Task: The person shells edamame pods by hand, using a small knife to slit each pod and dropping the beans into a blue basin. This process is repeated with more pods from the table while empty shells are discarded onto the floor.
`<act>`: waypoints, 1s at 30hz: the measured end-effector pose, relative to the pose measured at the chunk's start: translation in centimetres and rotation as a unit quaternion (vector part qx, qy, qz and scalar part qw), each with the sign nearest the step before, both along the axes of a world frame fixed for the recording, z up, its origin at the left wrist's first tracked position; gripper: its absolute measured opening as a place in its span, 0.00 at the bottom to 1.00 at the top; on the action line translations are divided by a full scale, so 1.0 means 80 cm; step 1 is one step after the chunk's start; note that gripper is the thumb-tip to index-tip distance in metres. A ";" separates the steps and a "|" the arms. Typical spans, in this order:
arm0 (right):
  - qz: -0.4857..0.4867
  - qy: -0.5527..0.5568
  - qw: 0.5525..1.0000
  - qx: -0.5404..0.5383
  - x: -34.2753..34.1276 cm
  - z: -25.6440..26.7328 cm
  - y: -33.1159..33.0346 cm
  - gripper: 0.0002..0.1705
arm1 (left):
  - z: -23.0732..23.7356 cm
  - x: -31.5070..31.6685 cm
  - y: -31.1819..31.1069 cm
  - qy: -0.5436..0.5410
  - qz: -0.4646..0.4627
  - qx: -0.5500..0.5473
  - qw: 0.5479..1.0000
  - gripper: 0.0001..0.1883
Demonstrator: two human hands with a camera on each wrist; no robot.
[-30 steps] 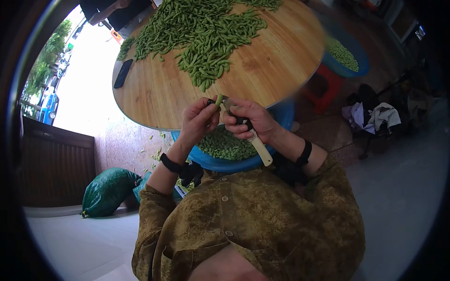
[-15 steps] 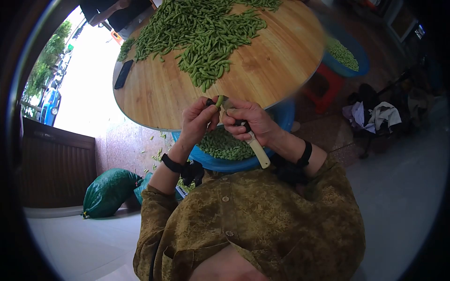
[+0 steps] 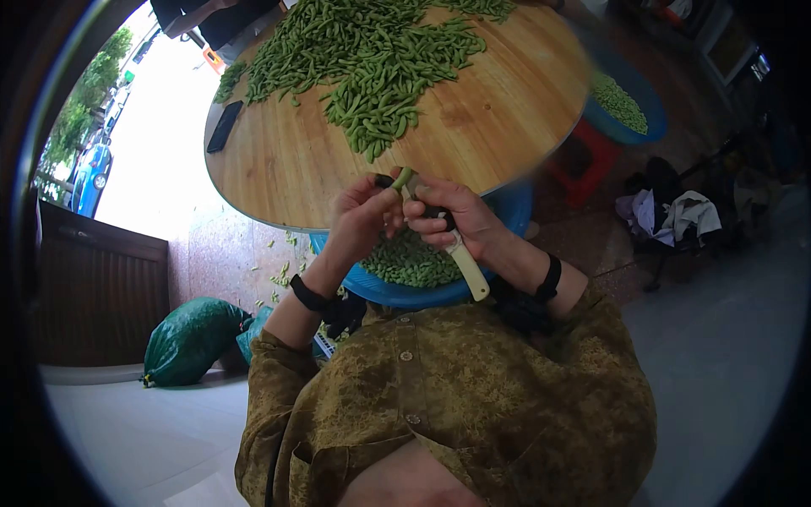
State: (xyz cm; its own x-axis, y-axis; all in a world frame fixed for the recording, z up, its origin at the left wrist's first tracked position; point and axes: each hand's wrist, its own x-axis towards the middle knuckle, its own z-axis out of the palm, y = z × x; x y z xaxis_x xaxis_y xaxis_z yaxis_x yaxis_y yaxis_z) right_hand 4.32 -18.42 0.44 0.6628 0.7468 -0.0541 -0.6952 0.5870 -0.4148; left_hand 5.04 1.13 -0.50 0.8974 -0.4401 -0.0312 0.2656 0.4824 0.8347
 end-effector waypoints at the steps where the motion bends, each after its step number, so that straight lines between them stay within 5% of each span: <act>1: -0.005 0.021 1.000 0.008 0.001 0.001 0.002 0.21 | 0.000 0.001 0.001 -0.105 0.062 0.129 0.984 0.08; 3: 0.000 0.028 1.000 0.010 0.001 -0.003 0.005 0.21 | 0.003 -0.004 0.001 -0.157 0.102 0.209 0.960 0.09; 5: 0.004 0.035 0.999 0.010 0.000 -0.004 0.008 0.21 | 0.005 -0.005 0.002 -0.449 0.221 0.393 0.771 0.08; 6: -0.005 0.049 0.999 0.005 -0.003 -0.003 0.009 0.21 | 0.007 -0.005 0.002 -0.448 0.222 0.394 0.772 0.08; 8: -0.011 0.063 0.998 0.000 -0.007 -0.001 0.013 0.21 | 0.012 -0.003 0.002 -0.560 0.261 0.468 0.632 0.07; 9: -0.039 0.031 0.998 -0.037 -0.008 0.002 0.015 0.19 | 0.015 -0.006 -0.001 -0.560 0.262 0.468 0.632 0.07; 10: -0.068 -0.002 0.995 -0.074 -0.009 0.004 0.016 0.17 | 0.018 -0.010 -0.006 -0.380 0.231 0.417 0.793 0.07; 11: -0.068 -0.002 0.995 -0.074 -0.010 0.003 0.015 0.17 | 0.020 -0.013 -0.009 -0.177 0.185 0.339 0.905 0.08; 12: -0.081 -0.034 0.989 -0.116 -0.009 0.001 0.015 0.14 | 0.021 -0.012 -0.008 -0.177 0.185 0.339 0.905 0.08; 14: -0.092 -0.067 0.981 -0.157 -0.009 0.000 0.014 0.12 | 0.023 -0.008 -0.006 0.024 0.102 0.146 0.984 0.11; 20: -0.187 -0.259 0.880 -0.351 -0.009 0.006 0.018 0.09 | 0.004 -0.011 -0.004 -0.114 0.126 0.314 0.934 0.12; 22: -0.268 -0.349 0.784 -0.438 -0.001 0.004 0.022 0.09 | -0.002 -0.015 -0.010 -0.158 0.144 0.346 0.914 0.11; 26: -0.208 -0.334 0.810 -0.435 0.011 0.000 0.012 0.07 | -0.012 -0.018 -0.009 -0.271 0.176 0.438 0.839 0.10; 30: -0.116 -0.300 0.855 -0.406 0.016 -0.006 0.003 0.07 | -0.008 -0.024 -0.003 -0.317 0.153 0.450 0.821 0.10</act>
